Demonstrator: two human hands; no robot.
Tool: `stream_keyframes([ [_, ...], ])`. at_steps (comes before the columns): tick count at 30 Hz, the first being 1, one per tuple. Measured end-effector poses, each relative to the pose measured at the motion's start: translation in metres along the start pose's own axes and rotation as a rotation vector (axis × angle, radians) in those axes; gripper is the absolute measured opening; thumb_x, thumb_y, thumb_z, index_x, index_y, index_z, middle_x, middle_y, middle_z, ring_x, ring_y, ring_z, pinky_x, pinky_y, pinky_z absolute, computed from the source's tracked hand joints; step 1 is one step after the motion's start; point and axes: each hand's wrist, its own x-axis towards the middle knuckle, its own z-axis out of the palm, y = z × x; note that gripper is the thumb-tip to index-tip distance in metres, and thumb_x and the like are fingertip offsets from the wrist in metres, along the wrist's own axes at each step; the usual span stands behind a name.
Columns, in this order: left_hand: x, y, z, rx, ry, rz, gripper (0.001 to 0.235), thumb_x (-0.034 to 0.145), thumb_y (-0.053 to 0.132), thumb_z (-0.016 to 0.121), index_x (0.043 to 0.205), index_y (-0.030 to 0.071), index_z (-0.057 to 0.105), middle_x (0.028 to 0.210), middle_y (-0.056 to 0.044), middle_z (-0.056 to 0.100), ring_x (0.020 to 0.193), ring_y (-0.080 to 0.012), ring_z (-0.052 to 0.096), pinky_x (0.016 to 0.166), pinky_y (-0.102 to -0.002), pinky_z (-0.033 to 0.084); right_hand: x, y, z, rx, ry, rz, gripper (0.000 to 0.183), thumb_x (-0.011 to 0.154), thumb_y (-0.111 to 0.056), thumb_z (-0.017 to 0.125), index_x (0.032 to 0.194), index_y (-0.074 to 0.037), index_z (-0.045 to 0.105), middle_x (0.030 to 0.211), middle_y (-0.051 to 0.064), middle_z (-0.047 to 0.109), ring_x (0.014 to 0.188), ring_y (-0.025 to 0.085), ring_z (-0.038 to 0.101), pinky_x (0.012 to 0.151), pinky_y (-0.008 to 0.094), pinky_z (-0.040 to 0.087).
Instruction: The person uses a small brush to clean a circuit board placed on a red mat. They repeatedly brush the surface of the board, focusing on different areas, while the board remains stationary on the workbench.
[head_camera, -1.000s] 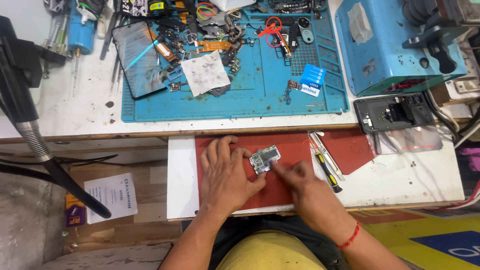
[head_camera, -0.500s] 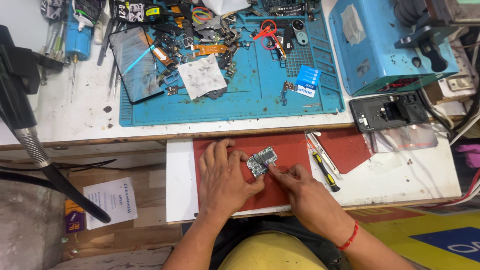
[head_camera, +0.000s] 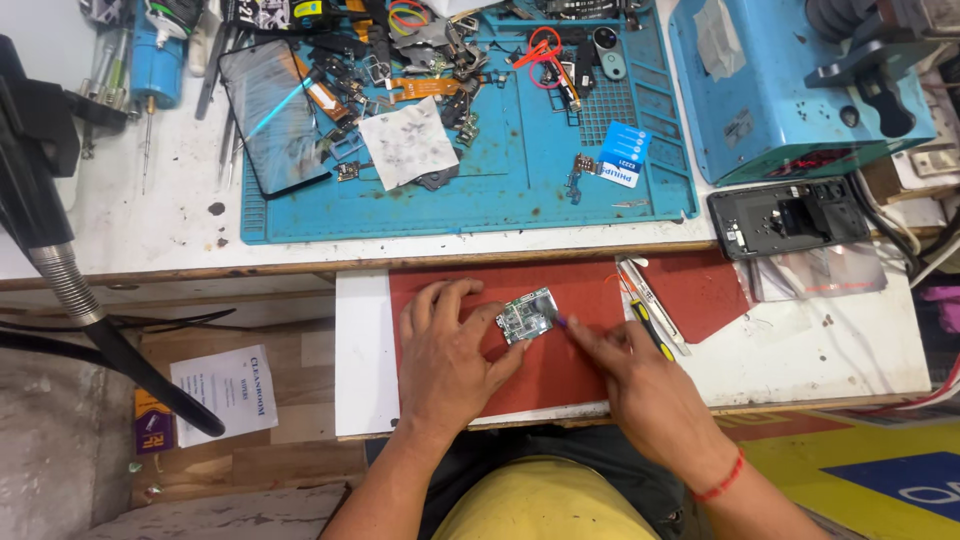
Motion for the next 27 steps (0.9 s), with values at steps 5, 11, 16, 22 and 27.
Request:
stream_keyframes([
  [5,0.000,-0.007,0.000,-0.002,0.002,0.095,0.045,0.074,0.039,0.084,0.105,0.008,0.077,0.124,-0.008,0.063,0.123,-0.0312,0.050,0.105,-0.052,0.036,0.018,-0.002,0.002,0.026,-0.186,0.012,0.065,0.087,-0.002,0.054,0.146,-0.027,0.054,0.108,0.013,0.061,0.081,0.036,0.067,0.069,0.048,0.054],
  [11,0.000,-0.026,-0.002,-0.041,-0.025,0.136,0.038,0.086,0.034,0.080,0.112,0.007,0.076,0.125,-0.002,0.067,0.122,-0.0261,0.057,0.105,-0.048,0.041,0.012,0.008,-0.005,0.011,-0.081,-0.074,0.069,0.085,0.001,0.052,0.146,-0.028,0.058,0.110,0.012,0.063,0.082,0.036,0.068,0.068,0.047,0.056],
  [16,0.009,-0.016,-0.014,-0.038,-0.060,0.107,0.045,0.083,0.035,0.079,0.120,0.011,0.073,0.122,-0.004,0.064,0.118,-0.0285,0.053,0.100,-0.048,0.039,0.009,0.002,-0.002,-0.033,-0.202,0.090,0.067,0.088,-0.006,0.055,0.147,-0.037,0.060,0.111,0.009,0.062,0.078,0.034,0.068,0.069,0.047,0.055],
  [22,0.014,-0.004,-0.019,0.048,-0.108,0.083,0.051,0.081,0.042,0.078,0.121,0.012,0.070,0.122,-0.005,0.060,0.118,-0.0291,0.050,0.100,-0.048,0.037,0.011,-0.002,0.001,0.057,-0.101,0.031,0.059,0.089,-0.002,0.054,0.144,-0.024,0.059,0.104,0.013,0.062,0.082,0.035,0.067,0.072,0.046,0.054],
  [27,0.013,-0.002,-0.013,0.109,-0.063,0.119,0.054,0.082,0.043,0.078,0.124,0.009,0.068,0.122,-0.007,0.059,0.117,-0.0300,0.049,0.099,-0.049,0.036,0.003,0.002,-0.002,0.030,-0.107,0.088,0.062,0.088,0.000,0.051,0.145,-0.024,0.058,0.103,0.013,0.061,0.081,0.034,0.067,0.071,0.046,0.054],
])
